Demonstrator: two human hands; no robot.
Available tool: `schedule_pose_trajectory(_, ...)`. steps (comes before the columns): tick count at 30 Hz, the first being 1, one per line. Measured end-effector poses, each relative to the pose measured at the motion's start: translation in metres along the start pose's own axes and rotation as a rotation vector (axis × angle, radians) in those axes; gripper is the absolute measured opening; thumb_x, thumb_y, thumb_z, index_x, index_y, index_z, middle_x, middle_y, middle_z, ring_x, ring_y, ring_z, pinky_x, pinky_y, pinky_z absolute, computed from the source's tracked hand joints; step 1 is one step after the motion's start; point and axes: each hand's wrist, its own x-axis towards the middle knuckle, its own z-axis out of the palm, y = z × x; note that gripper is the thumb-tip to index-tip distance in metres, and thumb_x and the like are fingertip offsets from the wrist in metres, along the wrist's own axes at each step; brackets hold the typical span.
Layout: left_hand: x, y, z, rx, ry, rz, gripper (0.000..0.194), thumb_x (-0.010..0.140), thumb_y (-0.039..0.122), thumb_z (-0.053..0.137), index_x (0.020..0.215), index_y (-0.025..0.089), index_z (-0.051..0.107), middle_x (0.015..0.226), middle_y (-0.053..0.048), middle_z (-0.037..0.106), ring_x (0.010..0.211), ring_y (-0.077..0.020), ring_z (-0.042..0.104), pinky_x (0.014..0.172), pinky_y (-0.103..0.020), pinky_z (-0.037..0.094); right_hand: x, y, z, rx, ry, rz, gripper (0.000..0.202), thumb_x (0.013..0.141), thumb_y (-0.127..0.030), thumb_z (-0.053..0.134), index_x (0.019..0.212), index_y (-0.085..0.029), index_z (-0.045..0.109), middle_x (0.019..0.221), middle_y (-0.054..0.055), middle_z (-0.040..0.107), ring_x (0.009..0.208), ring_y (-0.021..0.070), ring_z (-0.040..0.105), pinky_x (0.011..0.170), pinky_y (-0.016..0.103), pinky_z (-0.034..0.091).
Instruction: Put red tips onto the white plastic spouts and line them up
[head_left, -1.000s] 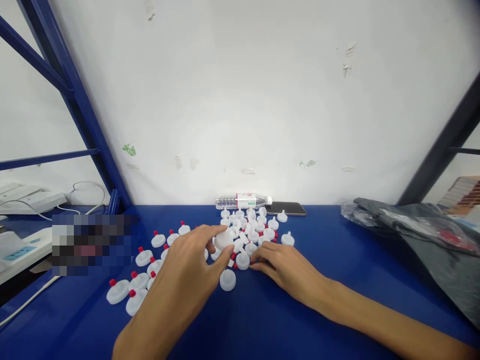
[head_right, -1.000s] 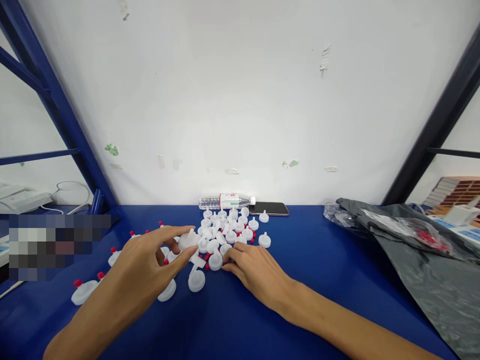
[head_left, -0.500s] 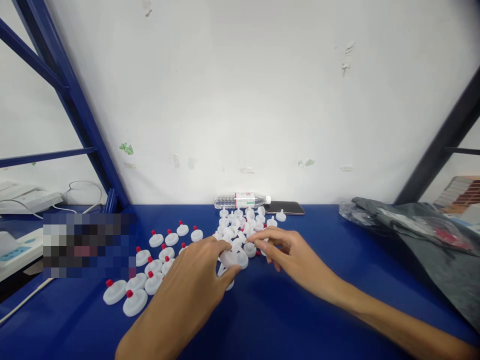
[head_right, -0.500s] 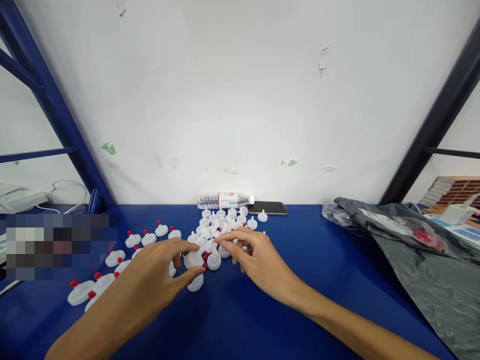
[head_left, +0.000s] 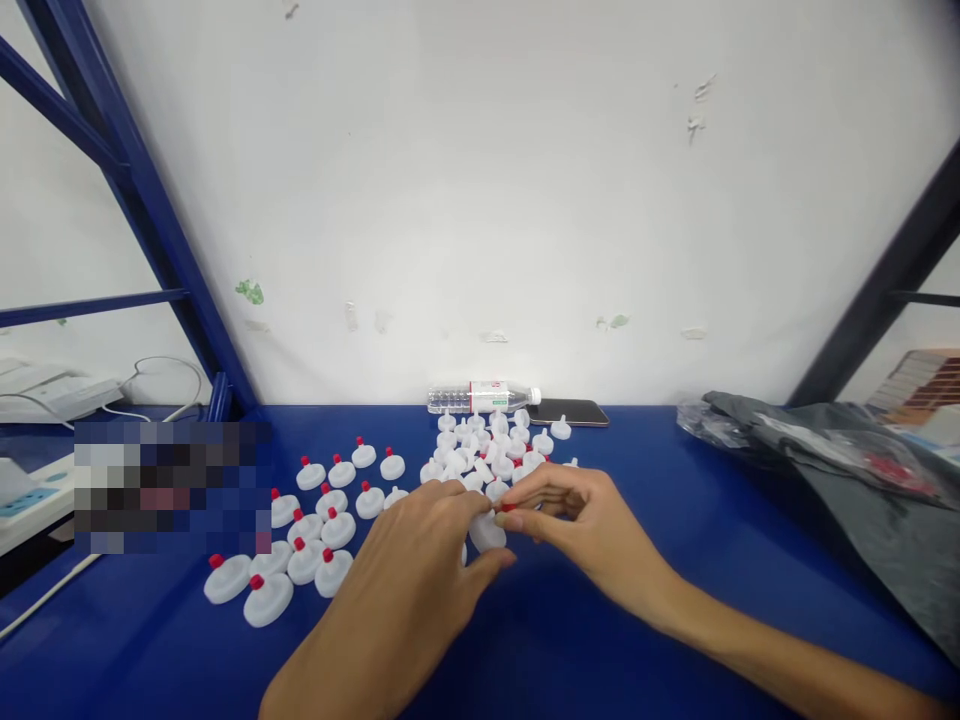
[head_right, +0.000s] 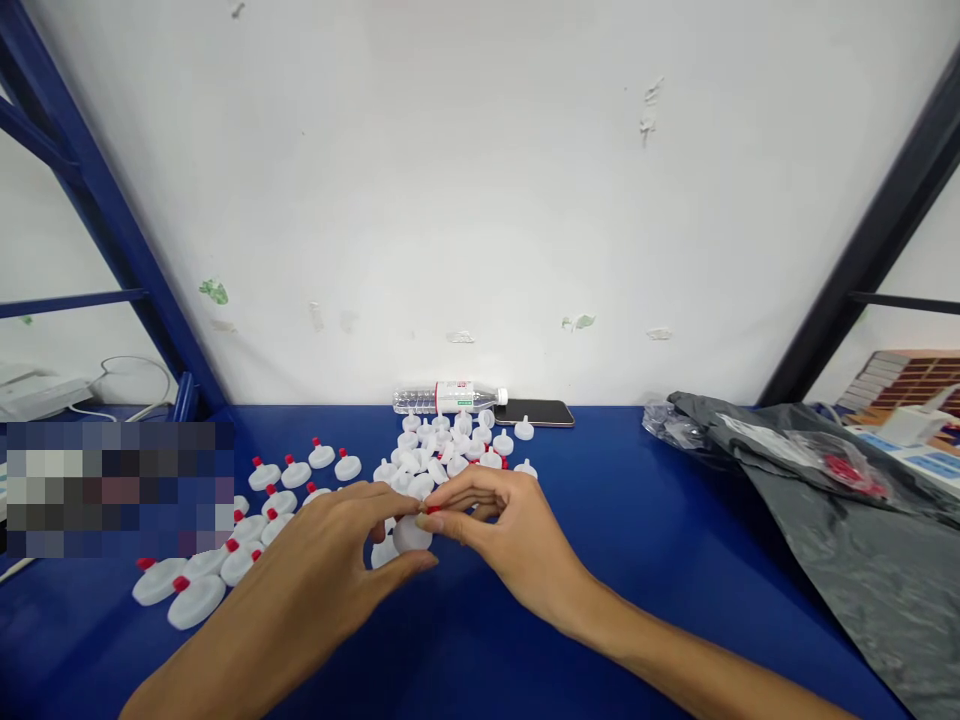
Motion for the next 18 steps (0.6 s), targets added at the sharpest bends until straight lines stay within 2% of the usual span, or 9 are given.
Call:
schedule_pose_trajectory(2,-0.001,-0.004,0.004,-0.015,0.003,0.008,0.020,0.087,0.036,0.076,0.106,0.030,0.074,0.102,-0.001,0.076,0.097,-0.0278,0.070,0.082,-0.039,0.048,0.001,0.000,0.000,0.007,-0.004,-0.016,0.018,0.077,-0.038,0.088,0.084,-0.023,0.080,0.078,0.002,0.079,0.071,0.0165,0.073,0.067,0.027,0.058)
schedule_pose_trajectory(4,-0.003,-0.010,0.005,-0.020,0.028,0.007,0.036,0.085,0.043,0.078,0.118,0.032,0.072,0.105,-0.001,0.078,0.098,-0.0288,0.071,0.084,-0.040,0.050,0.001,0.000,-0.002,-0.045,-0.011,-0.029,0.015,0.080,-0.038,0.085,0.085,-0.024,0.081,0.079,0.002,0.080,0.071,0.0164,0.073,0.064,0.026,0.056)
schedule_pose_trajectory(7,-0.008,-0.017,-0.011,0.006,0.184,-0.061,0.061,0.085,0.061,0.071,0.137,0.030,0.067,0.109,-0.006,0.079,0.101,-0.0324,0.072,0.091,-0.045,0.052,-0.003,0.001,-0.003,-0.184,-0.040,-0.053,0.012,0.084,-0.038,0.083,0.087,-0.026,0.083,0.084,0.002,0.081,0.072,0.0171,0.073,0.064,0.026,0.055)
schedule_pose_trajectory(9,-0.013,-0.020,-0.034,0.005,0.320,-0.143,0.059,0.087,0.066,0.062,0.131,0.028,0.072,0.102,-0.006,0.081,0.092,-0.0322,0.074,0.087,-0.044,0.054,-0.009,0.004,0.000,-0.277,-0.113,-0.093,0.010,0.086,-0.037,0.082,0.089,-0.028,0.084,0.084,0.001,0.082,0.073,0.0172,0.074,0.067,0.027,0.056)
schedule_pose_trajectory(11,-0.021,-0.021,-0.059,-0.004,0.422,-0.206,0.057,0.084,0.072,0.058,0.118,0.030,0.078,0.086,-0.003,0.080,0.074,-0.0289,0.074,0.073,-0.039,0.056,-0.016,0.009,0.009,-0.325,-0.217,-0.149,0.010,0.089,-0.035,0.079,0.092,-0.027,0.085,0.086,0.002,0.082,0.075,0.0177,0.075,0.070,0.027,0.057)
schedule_pose_trajectory(13,-0.032,-0.023,-0.081,0.035,0.520,-0.268,0.052,0.080,0.075,0.056,0.104,0.036,0.080,0.075,0.001,0.078,0.055,-0.0234,0.069,0.055,-0.034,0.053,-0.022,0.015,0.022,-0.309,-0.291,-0.180,0.014,0.092,-0.036,0.076,0.094,-0.026,0.086,0.090,0.003,0.083,0.079,0.0184,0.077,0.072,0.026,0.058)
schedule_pose_trajectory(15,-0.042,-0.027,-0.094,0.078,0.602,-0.300,0.049,0.078,0.077,0.055,0.095,0.039,0.080,0.073,0.004,0.078,0.047,-0.0198,0.066,0.046,-0.030,0.048,-0.022,0.018,0.040,-0.293,-0.334,-0.186,0.017,0.093,-0.038,0.075,0.095,-0.025,0.086,0.091,0.004,0.083,0.080,0.0184,0.078,0.073,0.025,0.058)
schedule_pose_trajectory(18,-0.053,-0.032,-0.099,0.120,0.618,-0.295,0.044,0.081,0.075,0.056,0.098,0.042,0.078,0.079,0.007,0.080,0.054,-0.0188,0.070,0.047,-0.026,0.049,-0.012,0.018,0.068,-0.386,-0.392,-0.248,0.017,0.092,-0.036,0.077,0.099,-0.023,0.085,0.092,0.003,0.083,0.077,0.0169,0.077,0.072,0.023,0.056)
